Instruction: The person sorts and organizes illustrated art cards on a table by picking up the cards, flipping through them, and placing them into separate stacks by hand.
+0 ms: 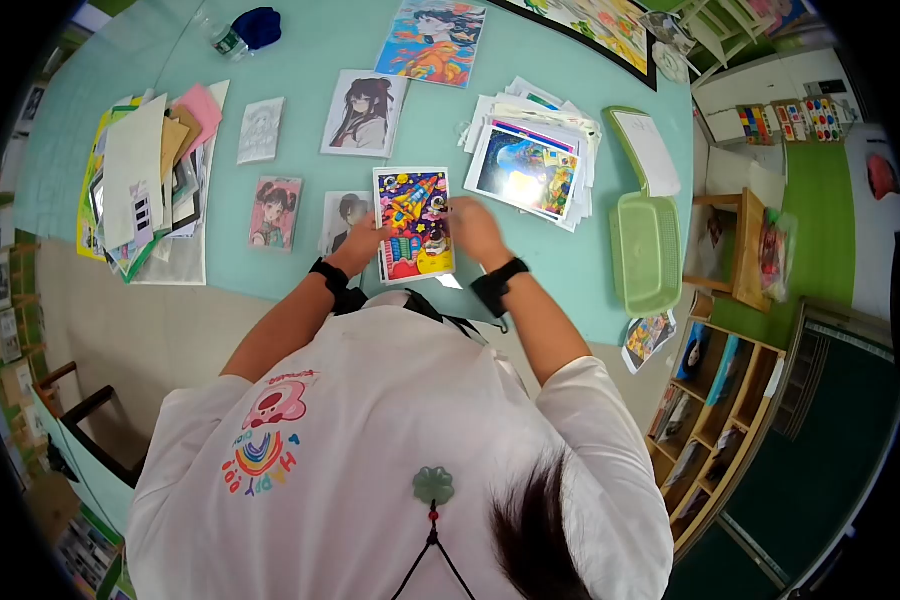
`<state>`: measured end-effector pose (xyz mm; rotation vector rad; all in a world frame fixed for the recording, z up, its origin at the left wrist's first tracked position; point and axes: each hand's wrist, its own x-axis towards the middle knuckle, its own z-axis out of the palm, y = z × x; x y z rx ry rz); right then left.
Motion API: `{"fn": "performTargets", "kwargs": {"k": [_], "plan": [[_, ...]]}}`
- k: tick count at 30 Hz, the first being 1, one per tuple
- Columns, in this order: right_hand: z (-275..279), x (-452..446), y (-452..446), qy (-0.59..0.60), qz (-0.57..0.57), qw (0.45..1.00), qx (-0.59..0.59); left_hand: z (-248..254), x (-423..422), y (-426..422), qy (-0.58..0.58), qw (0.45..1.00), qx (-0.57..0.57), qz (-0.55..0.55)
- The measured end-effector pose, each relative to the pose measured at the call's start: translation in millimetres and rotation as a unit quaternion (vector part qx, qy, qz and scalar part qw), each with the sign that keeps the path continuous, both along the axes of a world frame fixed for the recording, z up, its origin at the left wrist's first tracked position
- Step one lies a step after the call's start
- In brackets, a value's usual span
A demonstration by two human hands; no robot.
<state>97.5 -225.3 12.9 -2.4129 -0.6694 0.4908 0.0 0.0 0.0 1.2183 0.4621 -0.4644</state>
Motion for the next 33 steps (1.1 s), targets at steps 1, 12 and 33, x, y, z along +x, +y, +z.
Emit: {"fn": "performTargets", "kwargs": {"k": [1, 12, 33], "plan": [[-11, 11, -26, -0.134, -0.031, 0.99, 0.014, -3, -3, -2, -0.008, 1.0, 0.015, 0.008], [-22, 50, -151, -0.165, -0.091, 0.959, -0.211, 0, -6, 4, 0.017, 0.999, 0.037, 0.036], [-25, 30, -208, 0.013, -0.497, 0.816, 0.296, -35, -3, -59, 0.059, 0.983, -0.071, 0.157]]}}
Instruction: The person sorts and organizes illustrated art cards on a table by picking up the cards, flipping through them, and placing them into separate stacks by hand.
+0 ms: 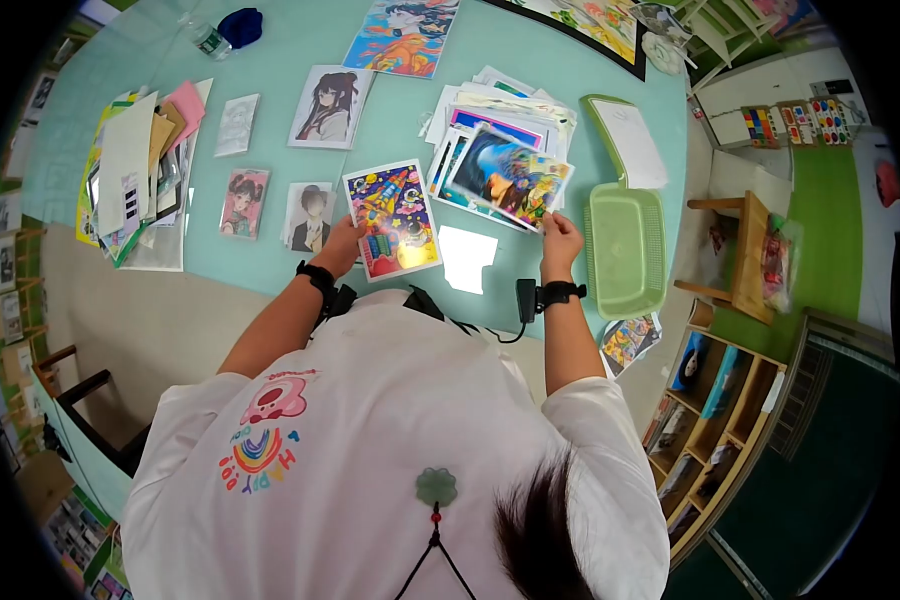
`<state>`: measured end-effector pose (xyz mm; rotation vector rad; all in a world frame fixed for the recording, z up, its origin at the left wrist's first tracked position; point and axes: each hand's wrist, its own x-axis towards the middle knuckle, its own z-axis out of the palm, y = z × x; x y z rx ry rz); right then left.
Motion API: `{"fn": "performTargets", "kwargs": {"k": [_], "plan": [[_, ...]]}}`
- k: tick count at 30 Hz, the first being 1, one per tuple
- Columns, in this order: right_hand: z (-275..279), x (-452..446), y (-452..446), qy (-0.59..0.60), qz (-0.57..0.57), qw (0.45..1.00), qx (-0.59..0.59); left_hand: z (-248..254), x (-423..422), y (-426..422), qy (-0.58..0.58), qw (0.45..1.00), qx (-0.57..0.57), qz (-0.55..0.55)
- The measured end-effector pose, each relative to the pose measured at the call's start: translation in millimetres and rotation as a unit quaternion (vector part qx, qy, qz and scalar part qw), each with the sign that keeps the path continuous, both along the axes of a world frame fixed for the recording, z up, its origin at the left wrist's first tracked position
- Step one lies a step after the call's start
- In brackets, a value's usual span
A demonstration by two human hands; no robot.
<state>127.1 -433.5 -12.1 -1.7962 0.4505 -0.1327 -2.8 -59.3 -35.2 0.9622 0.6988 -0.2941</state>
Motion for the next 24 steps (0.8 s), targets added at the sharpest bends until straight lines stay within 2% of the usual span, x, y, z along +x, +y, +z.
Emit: {"fn": "performTargets", "kwargs": {"k": [2, 3, 6, 7, 9, 13, 16, 17, 18, 19, 20, 21, 22, 23, 24], "plan": [[29, -13, 9, 0.053, -0.01, 0.981, 0.185, -6, -2, -4, 0.022, 0.999, -0.015, 0.017], [42, -20, 16, 0.081, -0.015, 0.967, 0.241, -7, -3, -7, 0.033, 0.999, -0.023, 0.026], [47, -36, 35, 0.197, 0.124, 0.917, 0.325, 5, -6, -13, -0.023, 0.968, 0.188, -0.162], [42, -43, 45, 0.23, 0.169, 0.899, 0.331, 14, -2, -19, -0.037, 0.993, 0.071, -0.086], [28, -59, 67, 0.292, 0.23, 0.866, 0.334, 32, 3, -37, -0.055, 0.982, -0.165, 0.069], [22, -79, 107, 0.372, 0.297, 0.831, 0.288, 43, 6, -45, -0.048, 0.989, -0.129, 0.055], [45, -80, 117, 0.409, 0.449, 0.775, 0.173, 25, 0, -45, -0.005, 0.996, 0.087, -0.03], [43, -79, 115, 0.384, 0.46, 0.794, 0.102, 21, -1, -45, 0.009, 0.997, 0.069, 0.019], [11, -71, 106, 0.322, 0.461, 0.825, 0.06, 26, -1, -43, 0.029, 0.996, 0.089, 0.003], [-17, -64, 96, 0.239, 0.372, 0.896, -0.029, 32, -2, -42, 0.05, 0.993, 0.109, -0.013], [-26, -54, 78, 0.087, 0.283, 0.948, -0.12, 34, -4, -41, 0.071, 0.989, 0.128, -0.027], [-13, -42, 63, 0.056, 0.187, 0.968, -0.158, 29, -7, -38, 0.063, 0.993, 0.099, -0.019], [-33, -25, 43, -0.021, 0.123, 0.966, -0.226, 20, -11, -33, 0.055, 0.996, 0.072, -0.011], [-17, -16, 31, 0.026, 0.076, 0.964, -0.253, 15, -13, -29, 0.046, 0.998, 0.044, -0.004], [-24, -9, 18, 0.048, 0.07, 0.972, -0.219, 22, -15, -30, 0.041, 0.998, 0.049, -0.007]]}}
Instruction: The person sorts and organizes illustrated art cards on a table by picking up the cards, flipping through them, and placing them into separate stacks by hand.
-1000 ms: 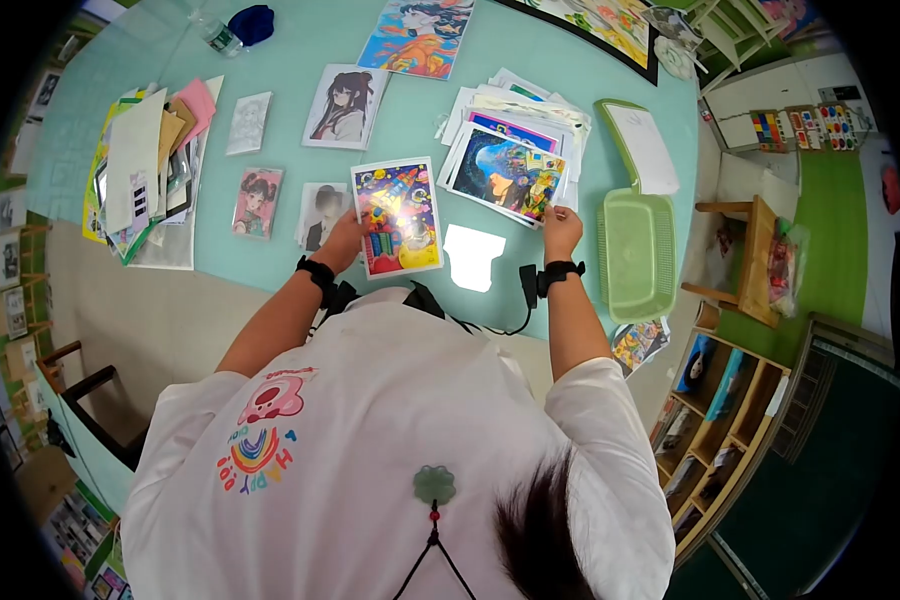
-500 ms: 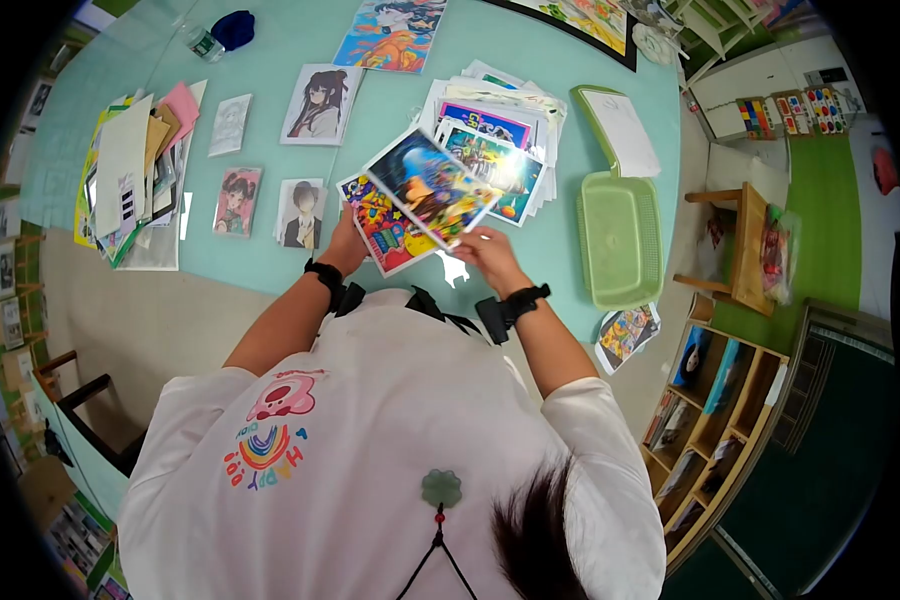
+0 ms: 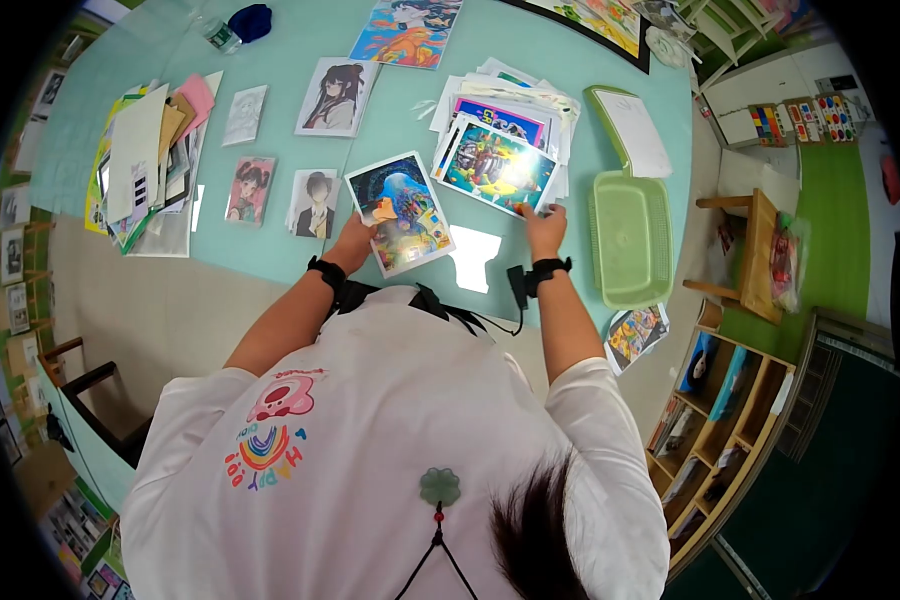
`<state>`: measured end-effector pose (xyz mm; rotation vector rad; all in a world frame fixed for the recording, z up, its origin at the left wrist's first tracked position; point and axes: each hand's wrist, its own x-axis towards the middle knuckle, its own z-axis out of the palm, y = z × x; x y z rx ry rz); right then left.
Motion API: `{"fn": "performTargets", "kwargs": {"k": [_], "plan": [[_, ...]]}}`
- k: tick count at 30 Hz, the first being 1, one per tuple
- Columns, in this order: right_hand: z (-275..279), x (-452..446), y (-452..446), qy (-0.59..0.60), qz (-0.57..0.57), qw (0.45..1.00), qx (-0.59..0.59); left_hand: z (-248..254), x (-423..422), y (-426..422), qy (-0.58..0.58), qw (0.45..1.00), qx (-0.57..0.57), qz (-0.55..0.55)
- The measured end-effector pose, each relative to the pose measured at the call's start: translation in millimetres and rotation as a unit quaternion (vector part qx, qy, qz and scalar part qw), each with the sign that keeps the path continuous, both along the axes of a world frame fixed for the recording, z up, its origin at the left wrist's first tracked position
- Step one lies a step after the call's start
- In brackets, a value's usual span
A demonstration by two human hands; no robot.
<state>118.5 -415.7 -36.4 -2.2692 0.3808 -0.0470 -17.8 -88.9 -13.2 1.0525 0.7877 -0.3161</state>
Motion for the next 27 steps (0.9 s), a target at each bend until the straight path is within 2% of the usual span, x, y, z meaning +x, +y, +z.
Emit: {"fn": "performTargets", "kwargs": {"k": [2, 5, 8, 9, 12, 14, 16, 17, 21, 24, 27], "plan": [[-27, 13, -19, 0.044, -0.025, 0.997, 0.065, 21, -3, -4, -0.011, 1.0, 0.008, -0.009], [-4, 10, -21, 0.171, -0.018, 0.947, 0.272, 11, -8, 2, -0.009, 1.0, -0.003, -0.015], [-13, 7, -23, 0.135, -0.041, 0.945, 0.295, 5, -13, 4, -0.045, 0.998, -0.04, -0.006], [-35, 10, -29, 0.124, -0.058, 0.954, 0.267, 5, -14, 4, -0.041, 0.998, -0.044, 0.007], [-39, 11, -17, 0.111, -0.074, 0.974, 0.184, 12, -13, -1, -0.037, 0.998, -0.054, 0.023], [-44, 19, -11, 0.138, -0.061, 0.969, 0.196, 24, -16, -5, -0.042, 0.997, -0.055, 0.019], [-43, 20, 4, 0.133, -0.076, 0.969, 0.194, 8, -19, 0, -0.052, 0.996, -0.064, 0.017], [-39, 16, 11, 0.08, -0.108, 0.98, 0.146, -1, -20, 4, -0.056, 0.996, -0.069, 0.016], [-9, 6, 16, 0.039, -0.059, 0.997, 0.002, -3, -20, 7, -0.018, 0.997, -0.068, 0.044], [5, -3, 2, 0.017, -0.057, 0.997, 0.041, -3, -20, 2, -0.021, 0.999, -0.031, 0.036], [10, -10, -16, -0.098, -0.072, 0.992, 0.042, -1, -18, 2, -0.042, 0.999, -0.025, 0.011]]}}
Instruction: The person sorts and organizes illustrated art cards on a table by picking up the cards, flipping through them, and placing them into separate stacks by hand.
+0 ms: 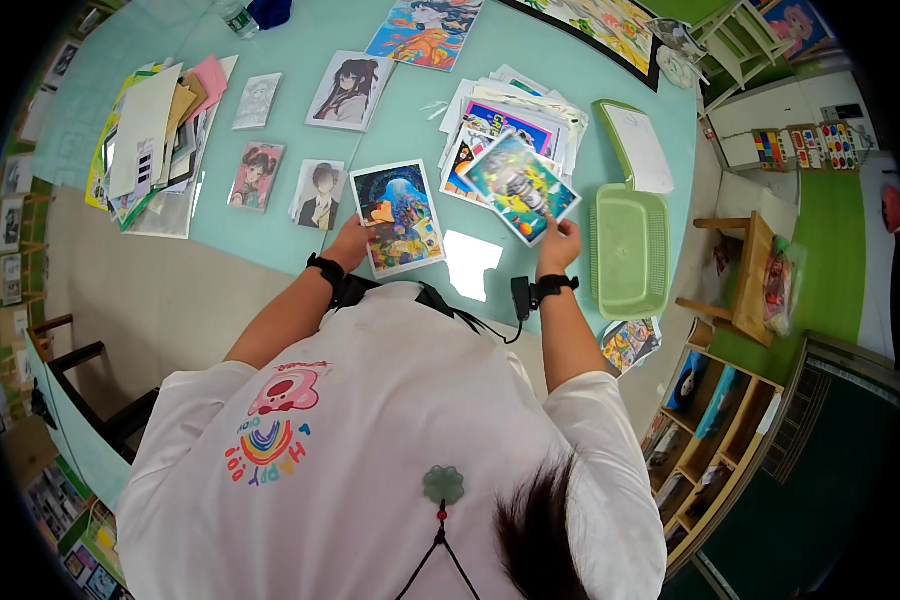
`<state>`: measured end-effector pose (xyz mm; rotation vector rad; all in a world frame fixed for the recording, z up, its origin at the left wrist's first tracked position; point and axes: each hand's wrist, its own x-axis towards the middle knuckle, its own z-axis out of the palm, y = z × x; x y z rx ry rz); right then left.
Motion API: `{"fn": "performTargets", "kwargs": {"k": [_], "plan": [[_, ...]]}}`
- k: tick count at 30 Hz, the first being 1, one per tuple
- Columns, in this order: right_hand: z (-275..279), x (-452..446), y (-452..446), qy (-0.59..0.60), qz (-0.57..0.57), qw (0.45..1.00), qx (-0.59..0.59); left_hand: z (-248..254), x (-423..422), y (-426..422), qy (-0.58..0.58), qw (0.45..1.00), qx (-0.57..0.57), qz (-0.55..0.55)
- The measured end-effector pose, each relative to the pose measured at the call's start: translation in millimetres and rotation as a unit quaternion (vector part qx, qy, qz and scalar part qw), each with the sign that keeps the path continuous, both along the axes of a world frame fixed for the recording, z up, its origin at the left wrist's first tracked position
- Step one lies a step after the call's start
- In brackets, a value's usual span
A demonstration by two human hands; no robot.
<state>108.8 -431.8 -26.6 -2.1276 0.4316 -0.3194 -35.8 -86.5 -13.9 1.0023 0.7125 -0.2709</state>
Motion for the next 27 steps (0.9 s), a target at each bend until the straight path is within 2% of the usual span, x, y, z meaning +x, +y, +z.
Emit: {"fn": "performTargets", "kwargs": {"k": [1, 2, 4, 5, 7, 8, 11, 12, 15, 17, 20, 21, 22, 23, 24, 27], "plan": [[7, -4, -3, -0.025, -0.011, 1.0, -0.002, 7, 1, -2, 0.003, 1.0, -0.012, 0.004], [12, -8, -2, 0.003, -0.015, 0.993, 0.12, 14, 2, -3, 0.006, 1.0, -0.023, 0.009], [34, -21, 9, 0.057, -0.023, 0.933, 0.355, 15, 3, -4, 0.01, 0.999, -0.038, 0.014], [45, -26, 19, 0.082, -0.002, 0.922, 0.379, 15, 5, -5, 0.011, 0.999, -0.045, 0.015], [47, -34, 38, 0.147, 0.04, 0.904, 0.398, 6, 10, -3, 0.018, 0.992, -0.12, 0.021], [47, -39, 48, 0.209, 0.094, 0.886, 0.402, 0, 10, -4, 0.023, 0.987, -0.157, 0.023], [46, -54, 85, 0.372, 0.197, 0.799, 0.429, 32, 17, -12, 0.012, 0.981, -0.188, 0.038], [44, -57, 94, 0.407, 0.239, 0.79, 0.391, 38, 18, -15, 0.016, 0.982, -0.18, 0.056], [46, -67, 108, 0.48, 0.354, 0.75, 0.286, 40, 18, -13, -0.019, 0.991, -0.134, -0.02], [51, -68, 114, 0.509, 0.427, 0.715, 0.216, 14, 17, -5, 0.035, 0.998, -0.015, -0.046], [21, -47, 100, 0.444, 0.395, 0.8, 0.081, 28, 18, -13, 0.073, 0.995, 0.062, -0.038], [17, -44, 87, 0.228, 0.319, 0.92, -0.017, 22, 18, -10, 0.071, 0.995, 0.059, -0.039], [9, -29, 72, 0.165, 0.231, 0.959, -0.023, 10, 14, -5, 0.07, 0.995, 0.056, -0.039], [-6, -14, 56, 0.005, 0.165, 0.982, -0.098, 3, 11, -3, 0.07, 0.995, 0.053, -0.038], [-7, 3, 40, 0.071, 0.12, 0.987, -0.076, 3, 9, -3, 0.065, 0.996, 0.044, -0.032], [-8, 20, 19, 0.092, 0.055, 0.992, -0.069, 2, 9, -1, 0.053, 0.998, 0.021, -0.026]]}}
